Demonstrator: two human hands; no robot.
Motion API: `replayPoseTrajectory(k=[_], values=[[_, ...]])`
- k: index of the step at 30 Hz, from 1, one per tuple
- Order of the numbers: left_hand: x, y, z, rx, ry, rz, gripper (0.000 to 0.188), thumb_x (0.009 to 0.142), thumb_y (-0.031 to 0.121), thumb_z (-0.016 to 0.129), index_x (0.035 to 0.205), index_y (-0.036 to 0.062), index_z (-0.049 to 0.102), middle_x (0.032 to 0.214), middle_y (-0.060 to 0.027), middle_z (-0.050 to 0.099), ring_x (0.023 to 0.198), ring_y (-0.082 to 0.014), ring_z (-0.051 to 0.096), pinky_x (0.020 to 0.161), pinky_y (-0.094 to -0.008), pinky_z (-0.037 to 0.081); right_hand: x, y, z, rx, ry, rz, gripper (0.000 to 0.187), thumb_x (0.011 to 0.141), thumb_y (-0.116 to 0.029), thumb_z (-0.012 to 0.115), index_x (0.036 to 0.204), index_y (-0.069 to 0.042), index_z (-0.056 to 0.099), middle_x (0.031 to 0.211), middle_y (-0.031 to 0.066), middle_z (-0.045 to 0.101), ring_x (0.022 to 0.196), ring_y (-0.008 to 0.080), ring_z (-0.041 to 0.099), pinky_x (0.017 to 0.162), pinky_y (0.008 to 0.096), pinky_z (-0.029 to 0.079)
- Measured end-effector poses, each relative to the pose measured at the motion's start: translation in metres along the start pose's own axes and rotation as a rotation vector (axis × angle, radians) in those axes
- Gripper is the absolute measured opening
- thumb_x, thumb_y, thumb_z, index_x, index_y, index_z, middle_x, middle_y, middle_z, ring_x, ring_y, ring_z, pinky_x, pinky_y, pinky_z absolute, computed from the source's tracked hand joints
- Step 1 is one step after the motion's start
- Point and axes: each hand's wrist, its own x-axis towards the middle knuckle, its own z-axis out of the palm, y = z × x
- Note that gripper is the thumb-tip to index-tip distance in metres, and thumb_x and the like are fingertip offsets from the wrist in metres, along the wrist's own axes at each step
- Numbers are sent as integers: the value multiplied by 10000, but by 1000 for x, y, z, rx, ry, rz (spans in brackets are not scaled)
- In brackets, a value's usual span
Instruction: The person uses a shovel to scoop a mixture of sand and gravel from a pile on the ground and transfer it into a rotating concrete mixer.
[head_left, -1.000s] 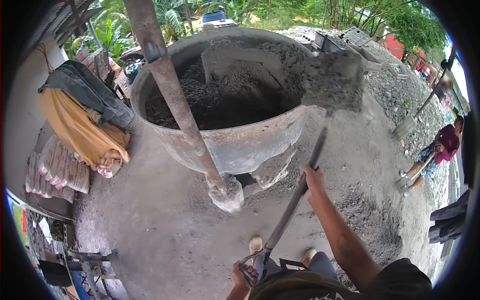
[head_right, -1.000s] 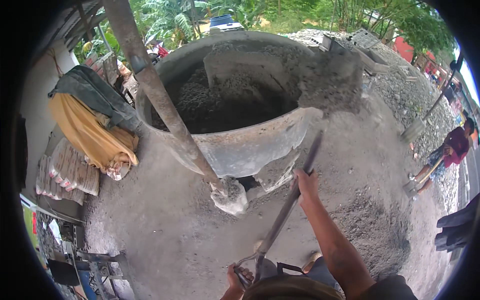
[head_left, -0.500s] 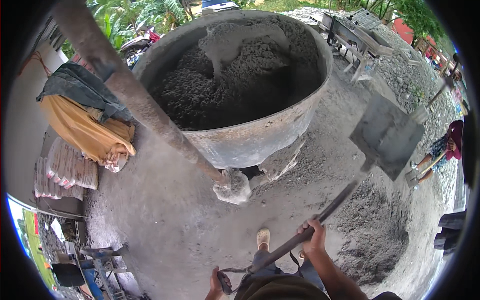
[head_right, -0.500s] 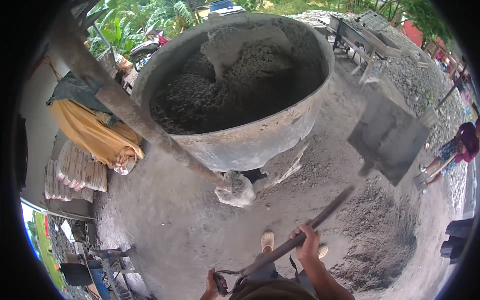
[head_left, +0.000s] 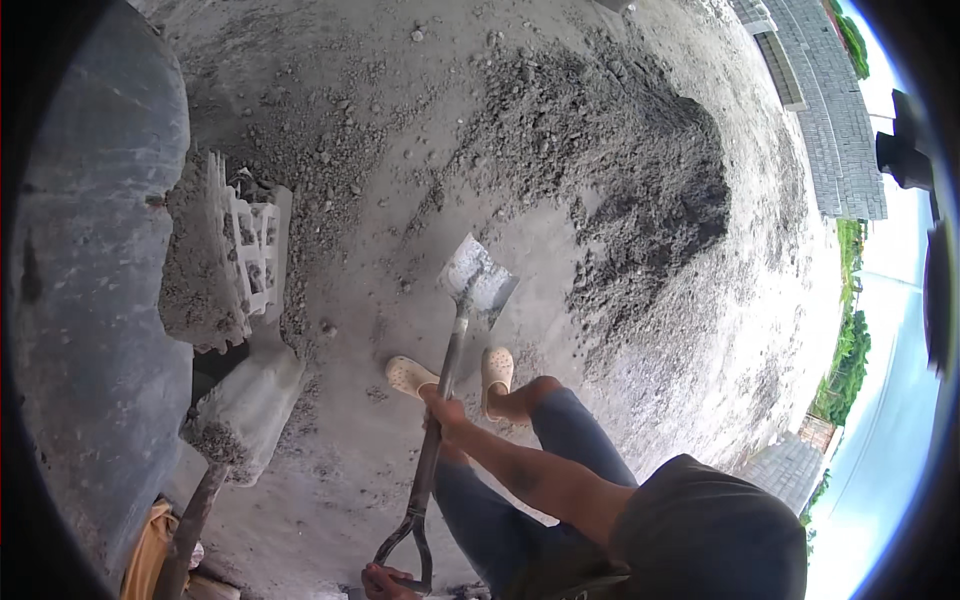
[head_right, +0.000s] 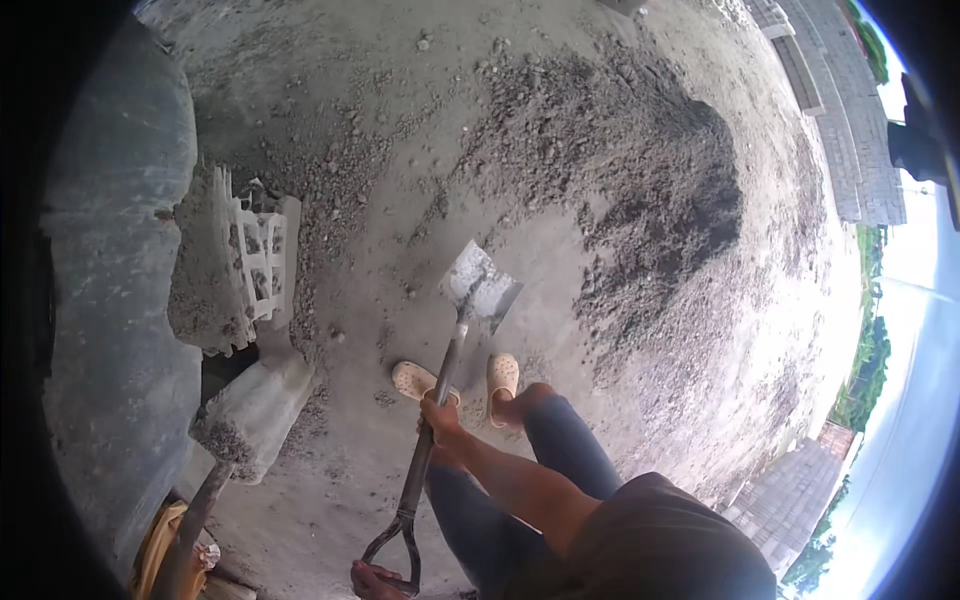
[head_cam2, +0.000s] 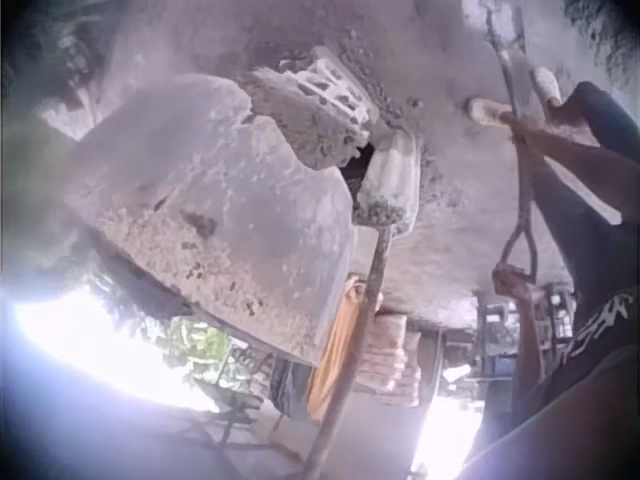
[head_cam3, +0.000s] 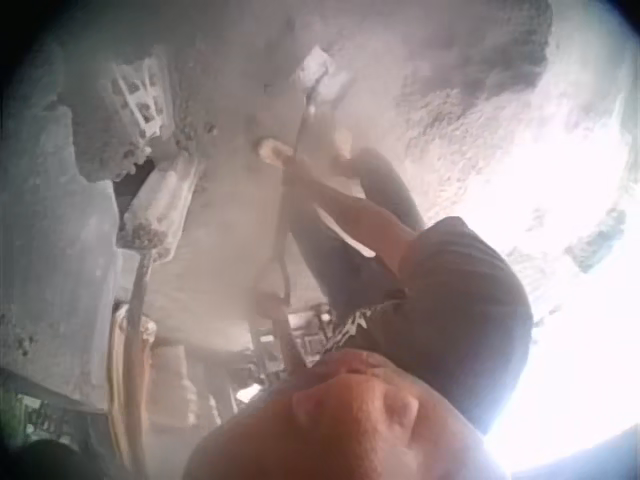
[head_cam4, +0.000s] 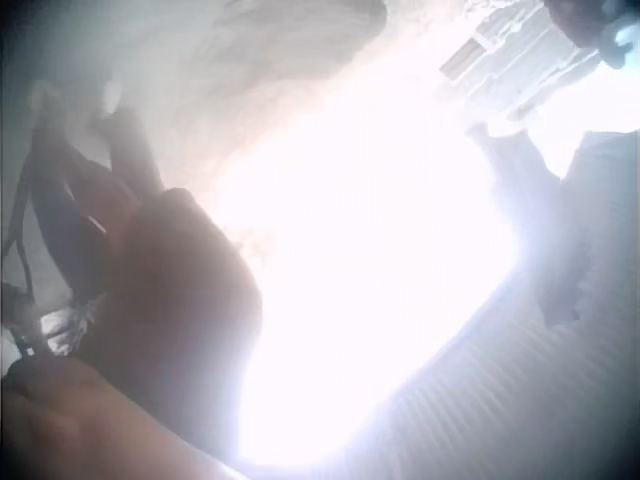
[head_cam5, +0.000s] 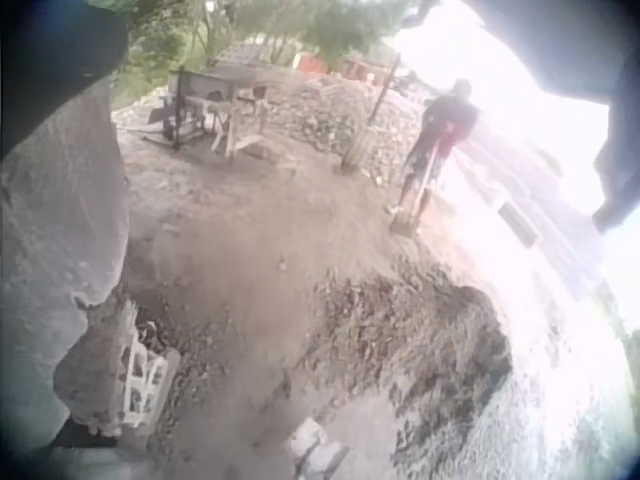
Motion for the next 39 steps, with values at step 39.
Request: replayPoseTrajectory(k=[39], values=[[-12,20,364,-474,-79,-456,420,957,472,450,802,82,460,558,-47,460,395,-172,468,368,-311,429,233,-405,-206,99,150,112,195,853,-163,629,731,-111,486,625,34,473,533,198,493,521,354,449]])
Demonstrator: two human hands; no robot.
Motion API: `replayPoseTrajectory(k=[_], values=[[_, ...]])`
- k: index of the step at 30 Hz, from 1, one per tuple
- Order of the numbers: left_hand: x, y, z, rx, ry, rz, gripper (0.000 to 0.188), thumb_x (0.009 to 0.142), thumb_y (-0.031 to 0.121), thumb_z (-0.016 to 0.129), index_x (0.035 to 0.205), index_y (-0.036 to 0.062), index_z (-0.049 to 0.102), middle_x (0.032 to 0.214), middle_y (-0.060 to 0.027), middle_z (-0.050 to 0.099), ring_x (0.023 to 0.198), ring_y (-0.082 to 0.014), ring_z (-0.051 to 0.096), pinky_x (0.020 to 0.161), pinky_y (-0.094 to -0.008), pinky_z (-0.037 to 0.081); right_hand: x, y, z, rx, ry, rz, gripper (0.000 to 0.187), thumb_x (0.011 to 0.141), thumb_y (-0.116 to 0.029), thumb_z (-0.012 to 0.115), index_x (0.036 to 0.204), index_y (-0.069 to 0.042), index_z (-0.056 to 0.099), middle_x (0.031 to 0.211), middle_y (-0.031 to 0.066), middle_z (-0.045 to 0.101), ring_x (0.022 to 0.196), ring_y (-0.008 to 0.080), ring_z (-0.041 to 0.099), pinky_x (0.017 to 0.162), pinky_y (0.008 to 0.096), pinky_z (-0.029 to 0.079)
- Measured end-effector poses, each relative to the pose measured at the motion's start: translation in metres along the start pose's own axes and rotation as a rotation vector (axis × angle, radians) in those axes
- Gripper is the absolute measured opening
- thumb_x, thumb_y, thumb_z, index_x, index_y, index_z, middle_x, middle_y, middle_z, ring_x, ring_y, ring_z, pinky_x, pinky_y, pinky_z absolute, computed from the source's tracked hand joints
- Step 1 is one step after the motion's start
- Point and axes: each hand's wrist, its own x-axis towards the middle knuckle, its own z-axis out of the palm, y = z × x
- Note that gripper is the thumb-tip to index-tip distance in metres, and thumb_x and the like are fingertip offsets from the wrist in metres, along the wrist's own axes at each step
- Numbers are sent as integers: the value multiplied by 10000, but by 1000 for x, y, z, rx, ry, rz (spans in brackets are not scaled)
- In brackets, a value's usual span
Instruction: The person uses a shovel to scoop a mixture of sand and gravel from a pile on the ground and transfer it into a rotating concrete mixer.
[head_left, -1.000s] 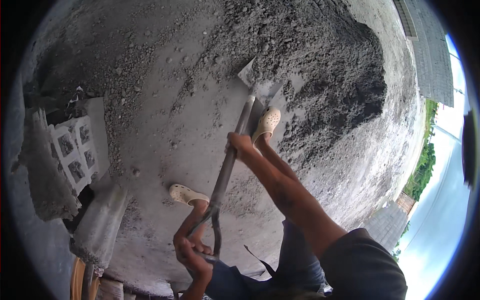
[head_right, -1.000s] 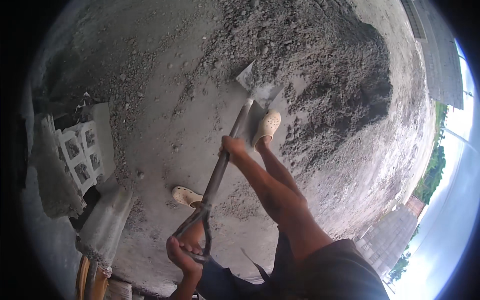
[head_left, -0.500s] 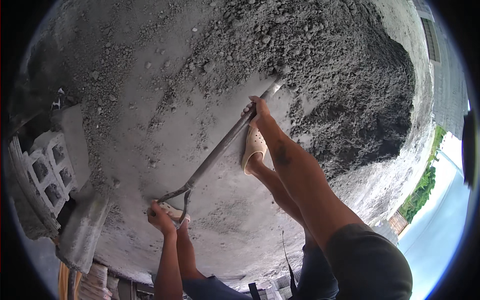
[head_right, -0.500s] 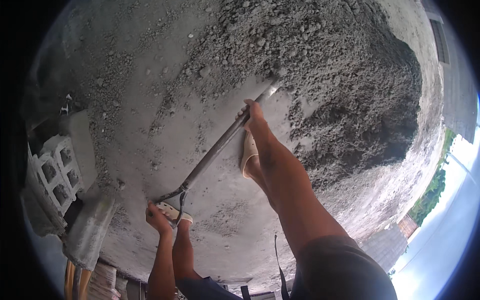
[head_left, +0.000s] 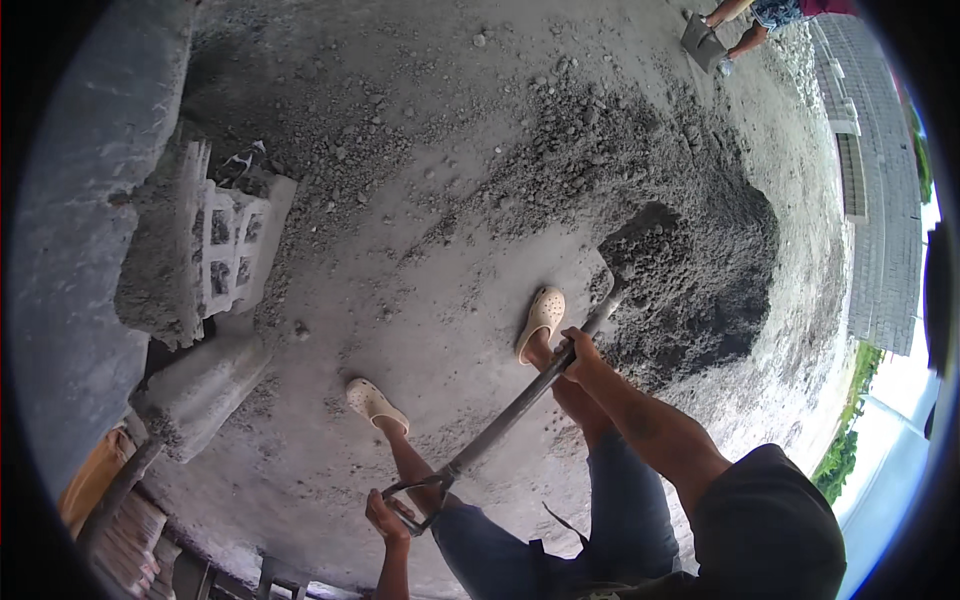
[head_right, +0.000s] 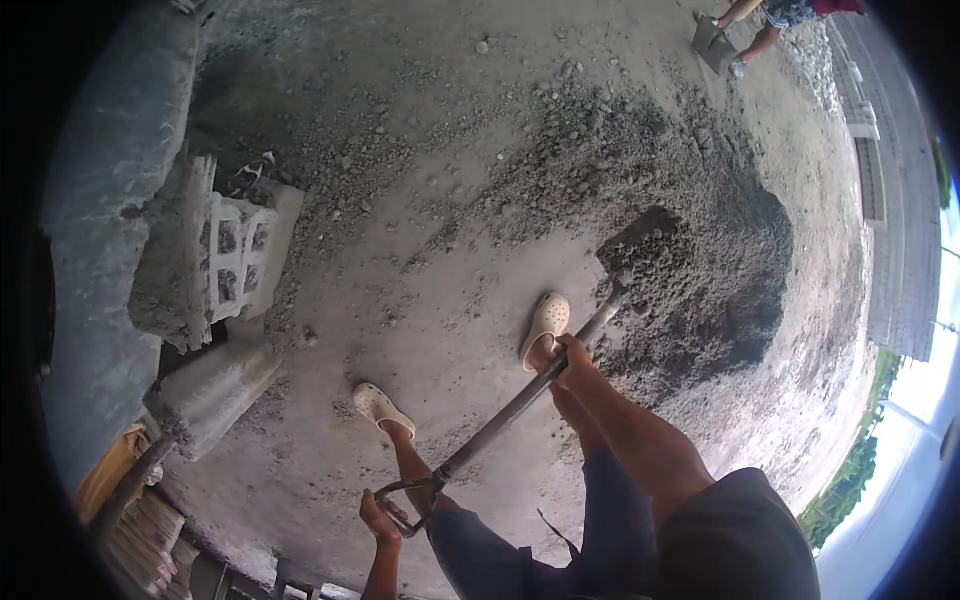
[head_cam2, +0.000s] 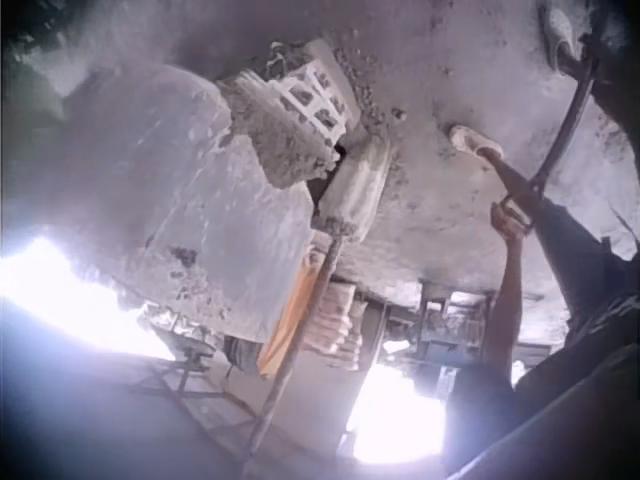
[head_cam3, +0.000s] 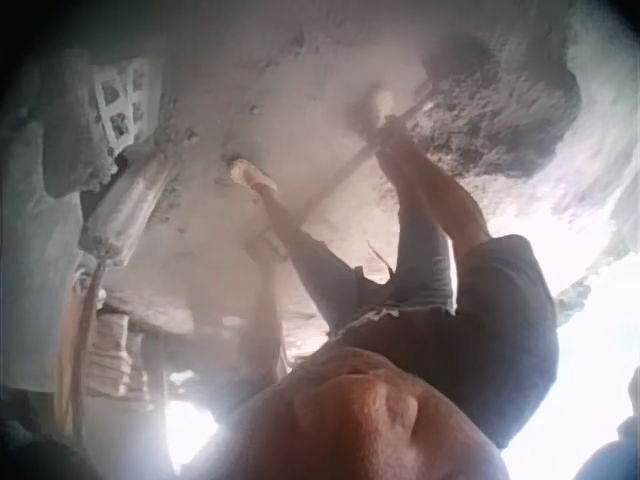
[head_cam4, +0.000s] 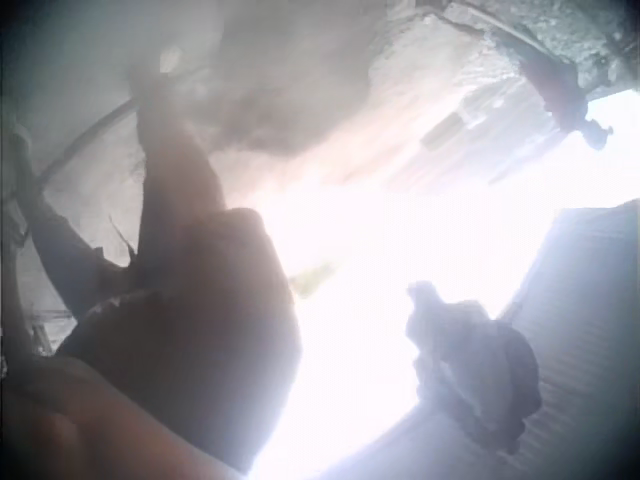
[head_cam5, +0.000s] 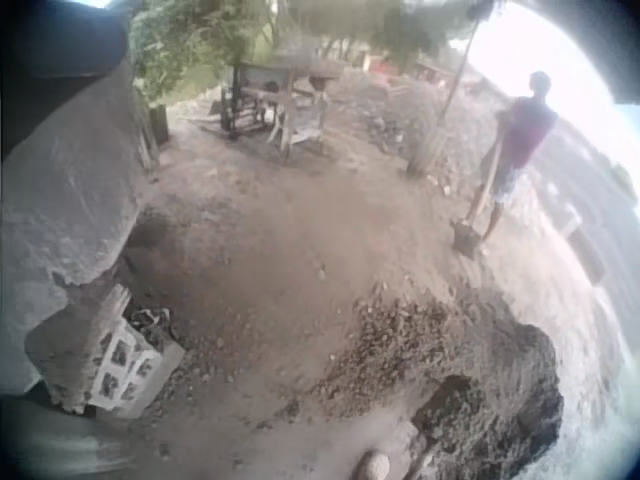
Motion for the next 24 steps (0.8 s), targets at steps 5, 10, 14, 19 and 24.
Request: replayPoseTrajectory(k=[5,10,14,19,24], values=[[-98,9,-182,-151,-28,20,501,944,533,427,715,89,471,484,-55,445,345,-219,461,345,-346,453,-251,77,16,-107,-122,-116,222,866,-159,607,709,-107,458,618,38,456,502,195,475,491,351,423],[-154,49,-313,-538,-65,16,553,927,614,395,691,121,472,479,-39,420,375,-193,418,360,-325,383,-479,181,96,-185,-376,-289,139,809,-105,663,789,-87,526,647,53,511,519,213,518,485,389,450],[-156,70,-387,-790,-265,140,571,928,638,376,644,148,446,486,-24,409,399,-169,401,387,-312,373,-684,287,170,-336,-711,-613,305,774,-106,660,1024,-10,514,732,69,522,554,138,491,486,336,406],[-181,100,-396,-794,-97,-44,532,942,592,403,683,129,450,532,-28,441,410,-166,405,386,-307,368,-792,404,230,-407,-1297,-641,356,791,-150,680,1067,-23,494,714,82,544,613,166,550,549,353,438],[-195,135,-369,-420,-232,-1,515,945,574,409,696,125,449,547,-32,453,414,-165,407,384,-303,367,-787,473,233,-446,-1438,-710,401,721,-194,650,1056,-1,545,898,167,605,897,278,609,816,411,478]])
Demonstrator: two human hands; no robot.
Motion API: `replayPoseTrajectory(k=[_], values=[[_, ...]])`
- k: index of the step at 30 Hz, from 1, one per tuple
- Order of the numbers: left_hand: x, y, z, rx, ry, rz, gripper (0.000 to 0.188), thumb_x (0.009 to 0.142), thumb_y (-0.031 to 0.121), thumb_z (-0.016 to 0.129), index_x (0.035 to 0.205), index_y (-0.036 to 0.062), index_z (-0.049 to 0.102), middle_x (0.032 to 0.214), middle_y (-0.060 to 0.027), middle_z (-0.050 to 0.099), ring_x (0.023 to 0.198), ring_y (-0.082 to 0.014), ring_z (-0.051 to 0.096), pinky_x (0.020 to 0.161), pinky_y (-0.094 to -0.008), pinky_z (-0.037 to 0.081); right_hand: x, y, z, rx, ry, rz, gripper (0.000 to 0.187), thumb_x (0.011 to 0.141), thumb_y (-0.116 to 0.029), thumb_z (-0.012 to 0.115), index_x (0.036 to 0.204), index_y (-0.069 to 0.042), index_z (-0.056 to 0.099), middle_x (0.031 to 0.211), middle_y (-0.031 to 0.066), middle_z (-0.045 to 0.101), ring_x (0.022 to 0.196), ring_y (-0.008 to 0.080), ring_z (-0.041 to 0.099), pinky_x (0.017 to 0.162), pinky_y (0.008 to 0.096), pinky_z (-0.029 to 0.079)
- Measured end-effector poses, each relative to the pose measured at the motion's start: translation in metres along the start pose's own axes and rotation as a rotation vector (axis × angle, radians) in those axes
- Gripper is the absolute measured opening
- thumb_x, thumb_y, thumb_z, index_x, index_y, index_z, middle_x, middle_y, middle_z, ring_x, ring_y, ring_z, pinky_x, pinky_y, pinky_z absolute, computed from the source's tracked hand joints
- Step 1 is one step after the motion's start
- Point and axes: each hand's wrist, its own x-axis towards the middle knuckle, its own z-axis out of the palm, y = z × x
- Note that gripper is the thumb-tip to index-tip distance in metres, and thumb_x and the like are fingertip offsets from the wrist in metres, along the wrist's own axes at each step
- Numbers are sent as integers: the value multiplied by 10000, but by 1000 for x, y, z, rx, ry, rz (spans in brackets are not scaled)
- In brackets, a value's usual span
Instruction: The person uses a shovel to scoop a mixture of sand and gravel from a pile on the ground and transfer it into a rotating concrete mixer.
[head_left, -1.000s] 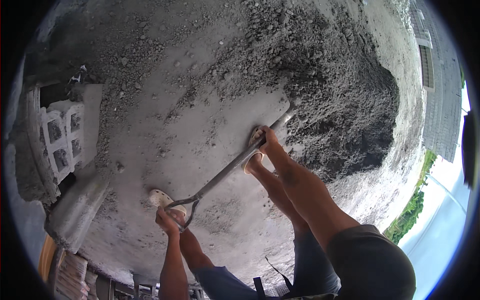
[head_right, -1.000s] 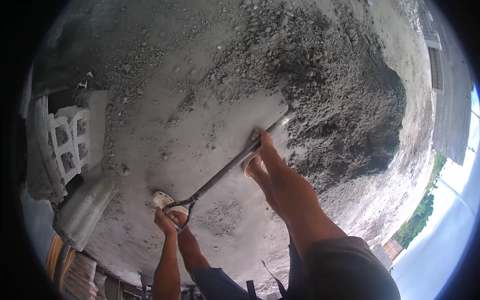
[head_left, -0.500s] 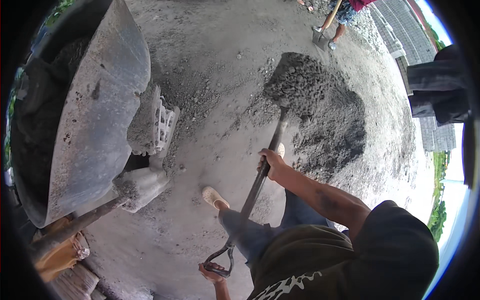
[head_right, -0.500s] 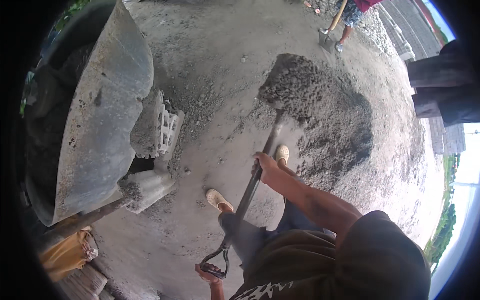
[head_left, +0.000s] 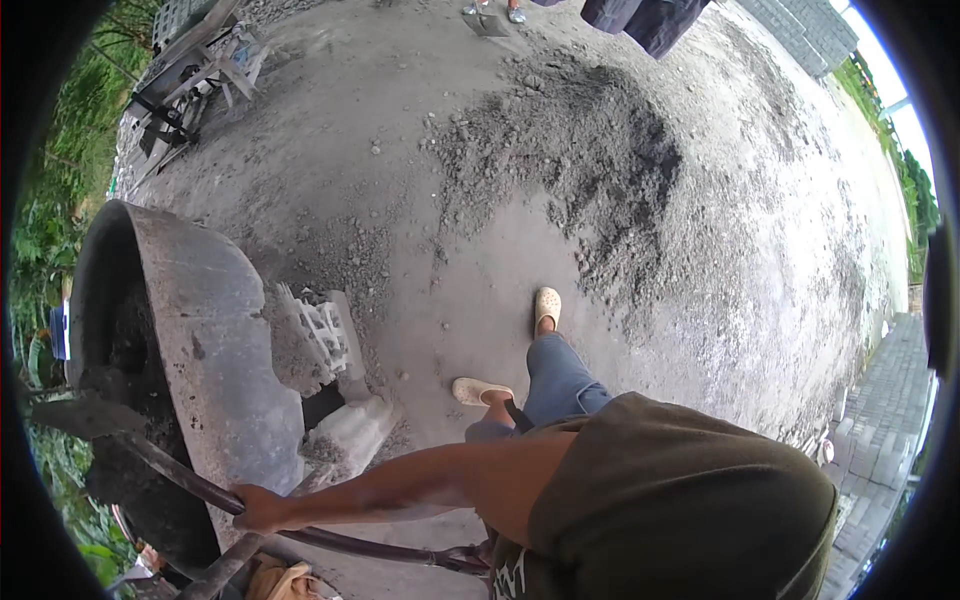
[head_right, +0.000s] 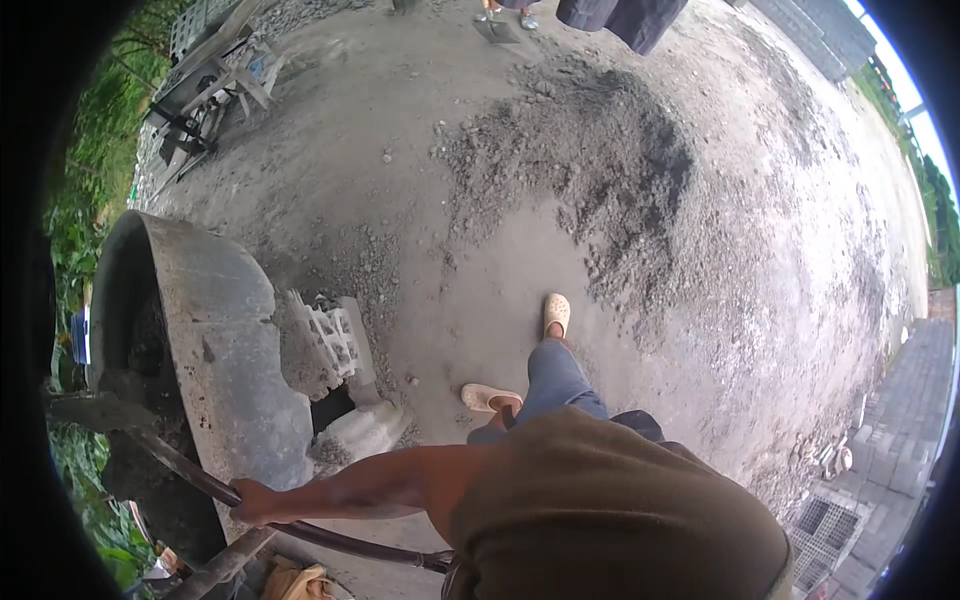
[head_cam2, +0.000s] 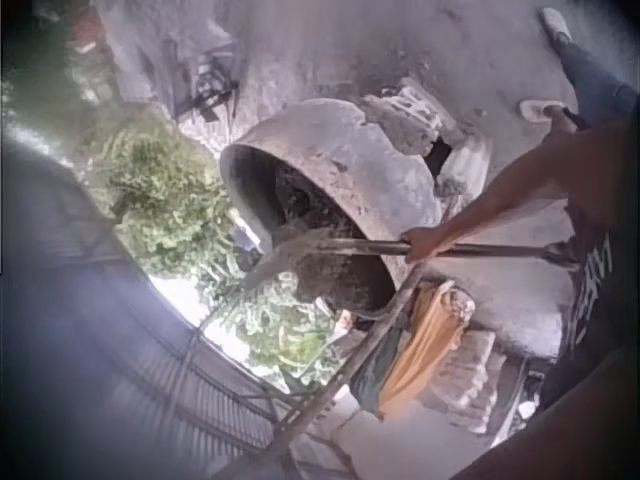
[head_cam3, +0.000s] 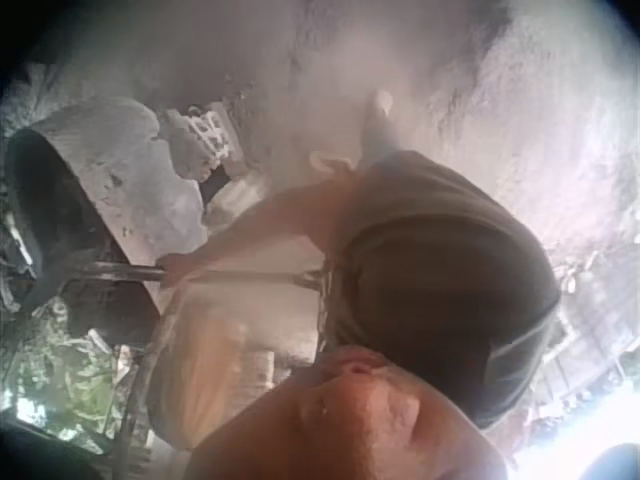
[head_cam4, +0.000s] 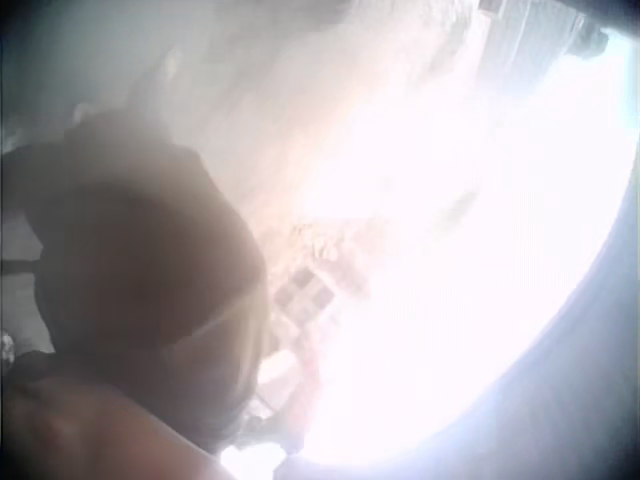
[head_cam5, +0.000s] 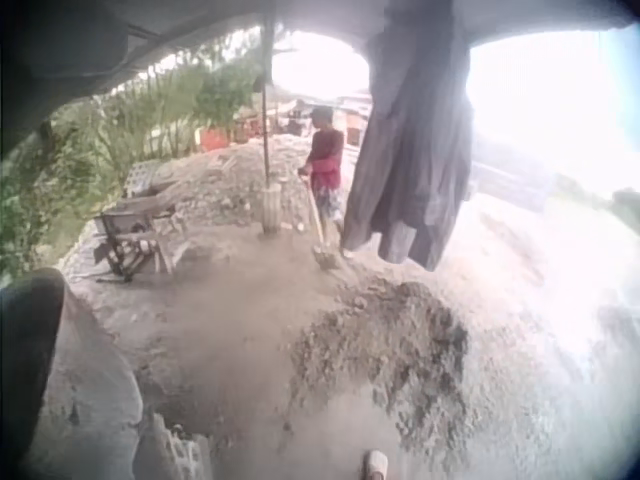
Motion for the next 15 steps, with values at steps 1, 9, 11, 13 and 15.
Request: replayPoseTrajectory(k=[1,9,11,13,15], values=[[-1,10,10,65,-11,27,512,946,570,410,698,124,449,550,-32,456,414,-165,407,384,-303,366,-14,2,3,55,-5,-17,364,745,-197,649,1031,-2,534,822,128,590,771,237,615,711,385,505],[1,-5,125,598,-213,181,484,951,541,420,719,117,448,575,-38,475,421,-163,410,380,-296,364,-121,-10,-269,399,564,161,275,853,-260,634,943,-25,524,709,51,557,558,161,571,492,334,460],[0,-34,151,714,-257,213,478,952,534,422,724,115,448,581,-39,480,422,-163,411,380,-295,364,-157,15,-363,417,801,197,264,863,-256,633,926,-21,531,691,64,541,534,175,554,486,333,464],[2,-71,174,821,-276,259,471,954,526,424,729,113,448,588,-41,485,424,-163,412,379,-293,363,-187,53,-440,579,1017,200,256,867,-250,639,918,-21,535,681,67,537,528,180,554,474,341,476],[8,-109,195,902,-262,315,464,955,519,426,735,111,448,594,-42,490,425,-162,412,378,-292,363,-218,72,-499,758,1135,220,243,866,-235,646,898,-22,533,673,65,535,527,179,557,463,353,489]])
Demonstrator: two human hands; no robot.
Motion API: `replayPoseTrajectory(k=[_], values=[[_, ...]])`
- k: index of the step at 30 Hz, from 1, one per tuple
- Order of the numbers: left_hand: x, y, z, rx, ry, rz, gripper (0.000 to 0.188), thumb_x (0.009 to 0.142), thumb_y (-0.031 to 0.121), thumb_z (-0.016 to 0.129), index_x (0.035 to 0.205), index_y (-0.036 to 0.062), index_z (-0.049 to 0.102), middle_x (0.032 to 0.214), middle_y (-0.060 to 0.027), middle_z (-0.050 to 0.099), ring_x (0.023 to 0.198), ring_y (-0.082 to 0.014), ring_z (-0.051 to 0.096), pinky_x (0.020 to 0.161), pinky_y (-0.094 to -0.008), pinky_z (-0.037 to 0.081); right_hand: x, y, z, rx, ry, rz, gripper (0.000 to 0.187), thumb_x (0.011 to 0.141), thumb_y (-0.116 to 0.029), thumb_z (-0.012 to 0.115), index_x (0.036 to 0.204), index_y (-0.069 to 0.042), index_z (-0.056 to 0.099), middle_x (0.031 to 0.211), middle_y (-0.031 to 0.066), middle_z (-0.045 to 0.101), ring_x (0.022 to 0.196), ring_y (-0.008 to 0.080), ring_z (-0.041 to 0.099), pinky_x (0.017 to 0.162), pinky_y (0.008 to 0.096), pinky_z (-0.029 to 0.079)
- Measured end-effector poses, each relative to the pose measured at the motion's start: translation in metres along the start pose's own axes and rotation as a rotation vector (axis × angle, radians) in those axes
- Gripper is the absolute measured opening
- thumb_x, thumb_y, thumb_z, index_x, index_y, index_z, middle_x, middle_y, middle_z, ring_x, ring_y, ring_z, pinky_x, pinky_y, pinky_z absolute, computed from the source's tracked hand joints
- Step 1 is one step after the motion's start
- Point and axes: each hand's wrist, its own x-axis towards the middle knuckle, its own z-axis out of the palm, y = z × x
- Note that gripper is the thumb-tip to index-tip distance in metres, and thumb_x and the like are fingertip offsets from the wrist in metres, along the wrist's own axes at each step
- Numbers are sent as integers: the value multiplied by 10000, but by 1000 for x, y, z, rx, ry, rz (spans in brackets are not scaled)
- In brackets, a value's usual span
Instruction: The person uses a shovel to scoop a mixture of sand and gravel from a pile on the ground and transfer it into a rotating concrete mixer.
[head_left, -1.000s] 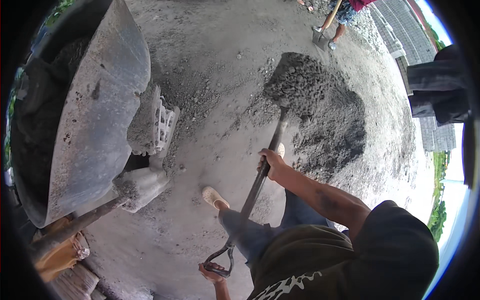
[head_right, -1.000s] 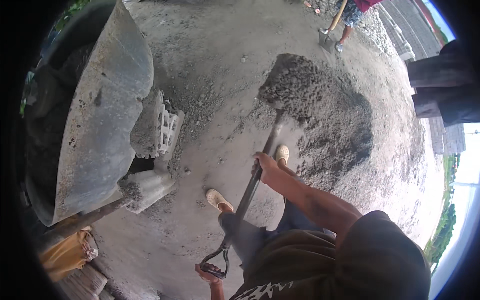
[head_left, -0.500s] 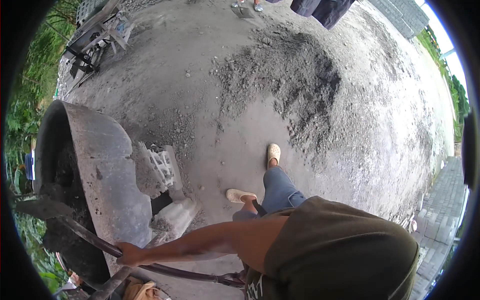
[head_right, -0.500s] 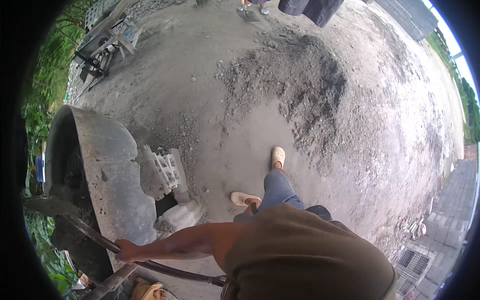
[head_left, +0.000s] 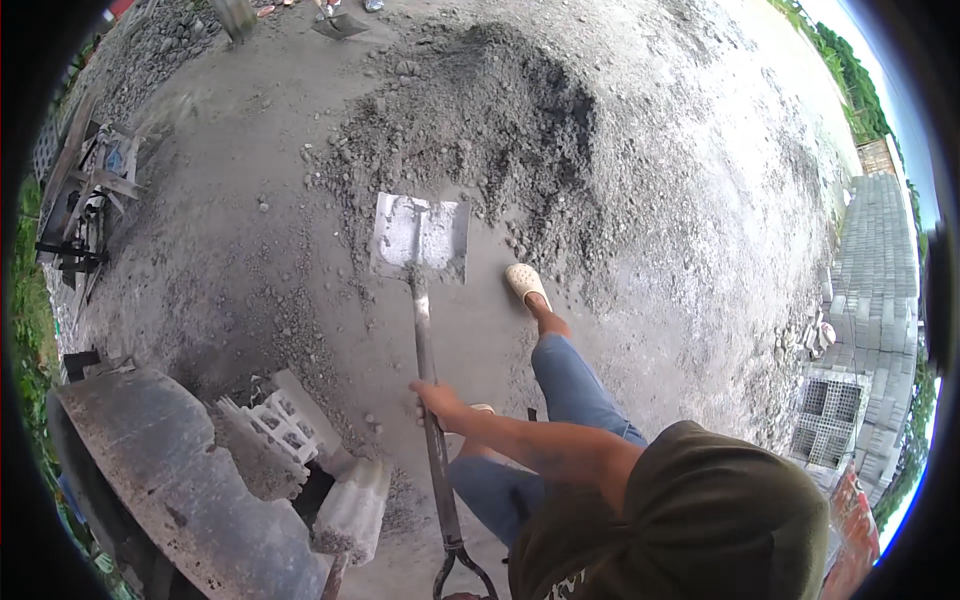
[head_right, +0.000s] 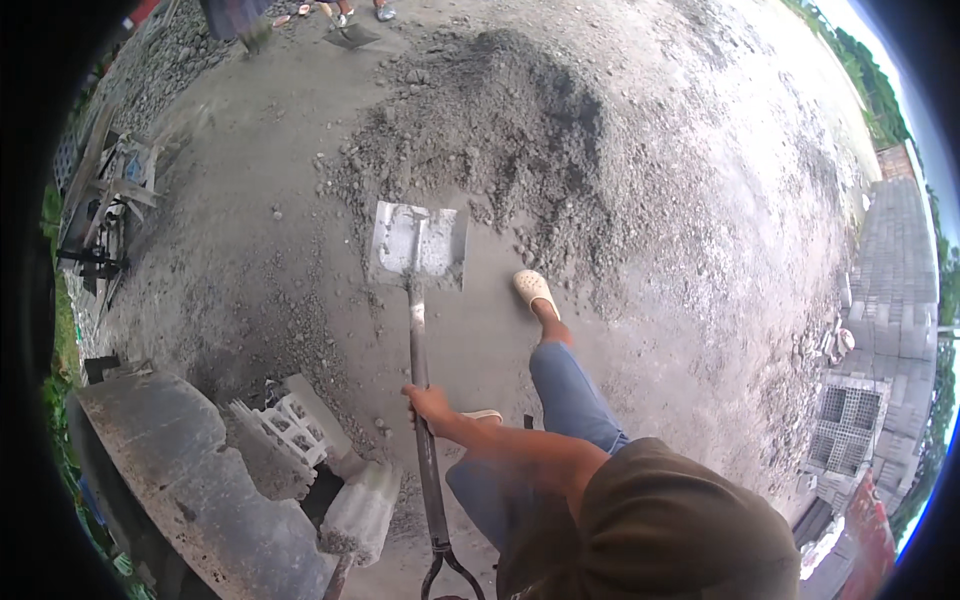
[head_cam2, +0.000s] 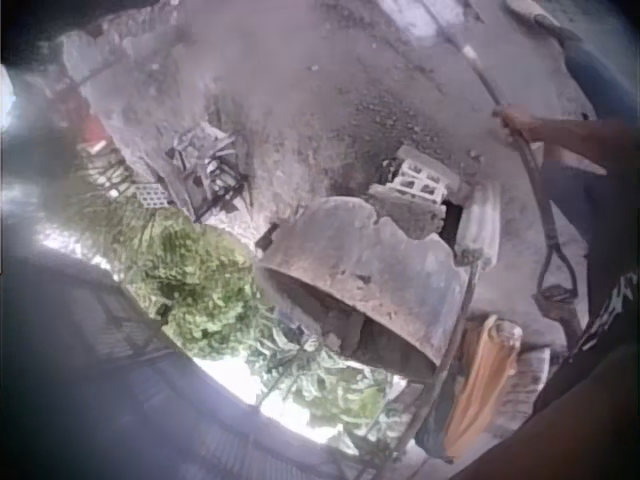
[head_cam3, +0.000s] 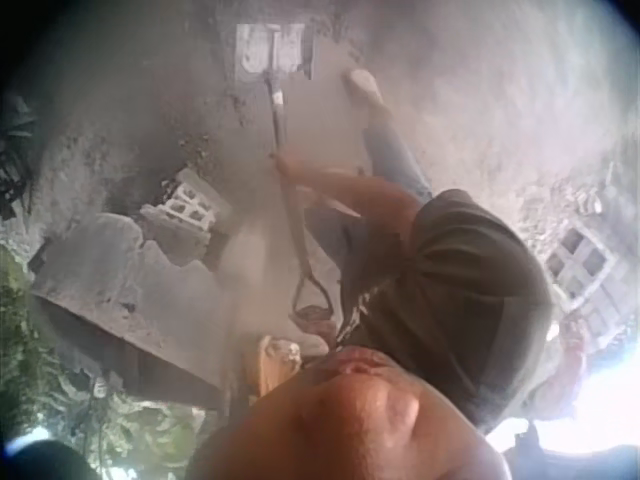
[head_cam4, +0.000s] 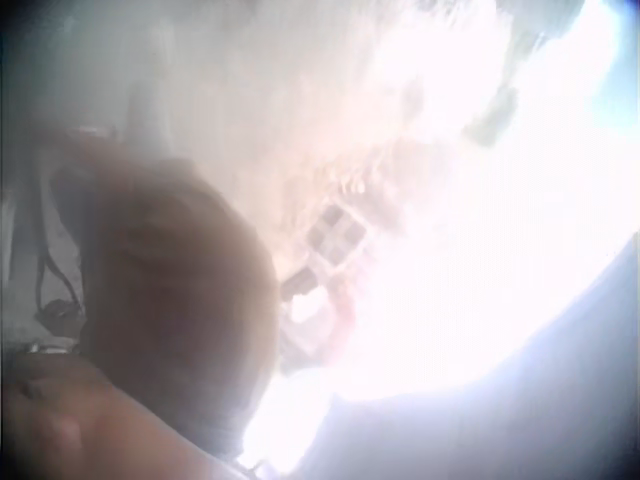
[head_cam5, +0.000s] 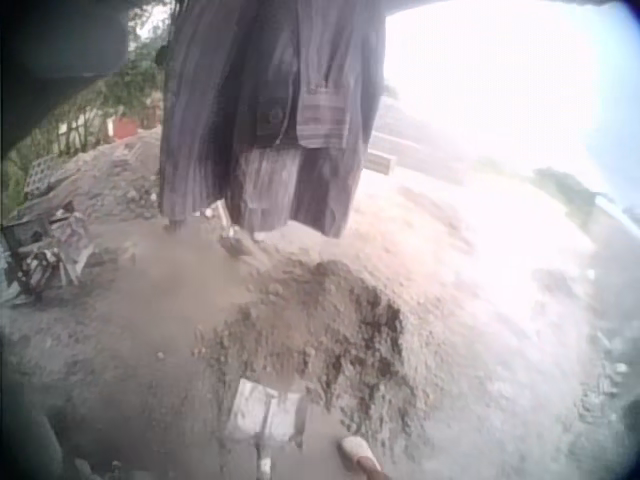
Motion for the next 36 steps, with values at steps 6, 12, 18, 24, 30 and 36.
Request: replayPoseTrajectory(k=[6,12,18,24,30,36], values=[[34,-35,145,245,142,-19,444,959,497,433,750,106,447,612,-46,505,430,-161,415,376,-287,361,131,-48,-154,328,173,199,192,868,-182,643,867,-44,509,656,52,515,509,180,537,439,364,491],[54,-62,409,229,81,46,424,963,476,440,766,101,446,631,-50,520,435,-160,417,373,-282,359,343,-315,-379,267,300,161,168,884,-138,571,734,-120,496,563,6,459,454,170,477,448,362,475],[114,-193,566,126,-53,-60,436,1012,454,413,843,52,439,604,-64,485,424,-150,382,370,-287,344,469,-431,-527,209,350,52,163,841,-114,620,722,-100,509,544,18,464,451,190,520,448,361,501],[268,-266,543,189,70,24,435,1014,430,425,825,40,457,701,-42,436,511,-153,466,404,-299,447,529,-387,-510,240,356,27,125,864,-102,626,826,-96,507,653,24,502,484,168,498,464,357,500],[284,-265,511,164,3,24,381,987,390,473,870,28,502,710,-52,431,490,-164,474,382,-321,449,537,-348,-500,265,255,2,182,854,-106,625,719,-103,503,603,36,484,513,188,504,534,364,508],[225,-268,435,-5,-22,-56,400,971,392,504,792,37,467,662,-61,451,448,-172,473,337,-328,421,479,-302,-516,141,375,18,147,873,-164,620,796,-80,526,667,56,526,532,205,515,529,364,501]])
